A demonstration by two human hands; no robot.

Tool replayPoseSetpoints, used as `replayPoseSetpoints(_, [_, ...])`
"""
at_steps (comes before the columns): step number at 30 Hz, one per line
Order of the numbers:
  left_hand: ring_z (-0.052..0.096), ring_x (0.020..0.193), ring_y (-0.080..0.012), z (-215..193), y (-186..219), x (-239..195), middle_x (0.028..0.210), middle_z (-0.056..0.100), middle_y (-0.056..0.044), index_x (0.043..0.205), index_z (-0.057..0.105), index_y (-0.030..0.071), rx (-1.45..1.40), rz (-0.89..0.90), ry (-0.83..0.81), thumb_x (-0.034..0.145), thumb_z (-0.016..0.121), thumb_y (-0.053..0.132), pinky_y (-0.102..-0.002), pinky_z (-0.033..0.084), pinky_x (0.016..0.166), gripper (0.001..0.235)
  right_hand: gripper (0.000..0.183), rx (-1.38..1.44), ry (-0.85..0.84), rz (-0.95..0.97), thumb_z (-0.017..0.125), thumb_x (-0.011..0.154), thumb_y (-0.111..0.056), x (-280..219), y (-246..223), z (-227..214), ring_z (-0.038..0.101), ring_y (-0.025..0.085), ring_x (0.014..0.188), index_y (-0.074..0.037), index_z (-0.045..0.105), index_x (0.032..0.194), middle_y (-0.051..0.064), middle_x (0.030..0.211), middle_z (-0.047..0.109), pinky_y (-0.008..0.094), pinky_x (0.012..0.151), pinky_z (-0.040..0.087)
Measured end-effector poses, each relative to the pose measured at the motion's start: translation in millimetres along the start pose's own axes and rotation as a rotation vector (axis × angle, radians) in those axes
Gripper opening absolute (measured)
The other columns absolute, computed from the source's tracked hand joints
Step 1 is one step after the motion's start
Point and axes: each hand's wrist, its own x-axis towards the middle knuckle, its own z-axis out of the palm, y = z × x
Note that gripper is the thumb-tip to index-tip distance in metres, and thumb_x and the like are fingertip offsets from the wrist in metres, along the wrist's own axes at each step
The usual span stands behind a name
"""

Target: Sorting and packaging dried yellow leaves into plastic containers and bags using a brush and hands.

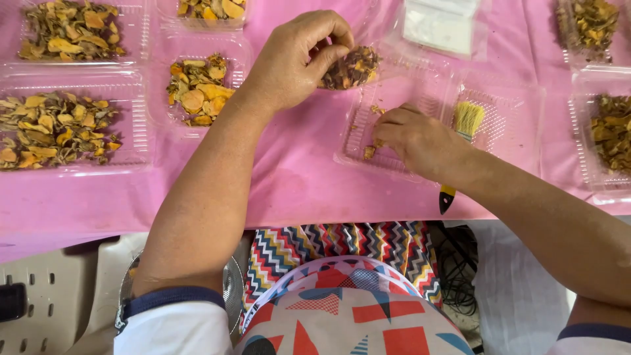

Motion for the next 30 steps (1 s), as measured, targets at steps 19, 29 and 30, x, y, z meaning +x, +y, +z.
replayPoseSetpoints(19, [0.060,0.087,-0.0187,1,-4,-2,0.095,0.063,-0.004,0.099,0.059,0.008,-0.007,-0.076,-0.026,0.095,0.060,-0.009,-0.031,0.050,0.075,0.017,0.022,0.734,0.452,0.574,0.080,0.103,0.002,34,21,-120,0.072,0.013,0.101,-0.006,0.069,0.120,0.005,0.113,0.072,0.024,0.093,0.066])
replayPoseSetpoints(29, [0.051,0.078,-0.0177,-3,1,-2,0.088,0.060,-0.003,0.099,0.058,0.009,-0.015,-0.095,-0.003,0.099,0.057,-0.005,-0.030,0.043,0.070,0.014,0.036,0.150,0.153,0.286,0.052,0.101,0.003,83,17,-110,0.065,0.027,0.117,0.003,0.070,0.132,0.012,0.129,0.073,0.038,0.099,0.046])
replayPoseSetpoints(30, [0.051,0.078,-0.0177,-3,1,-1,0.088,0.060,-0.003,0.099,0.058,0.009,-0.016,-0.096,-0.004,0.099,0.057,-0.005,-0.030,0.043,0.070,0.014,0.036,0.151,0.153,0.287,0.052,0.101,0.003,82,26,-107,0.065,0.027,0.117,0.003,0.070,0.132,0.012,0.129,0.073,0.038,0.099,0.046])
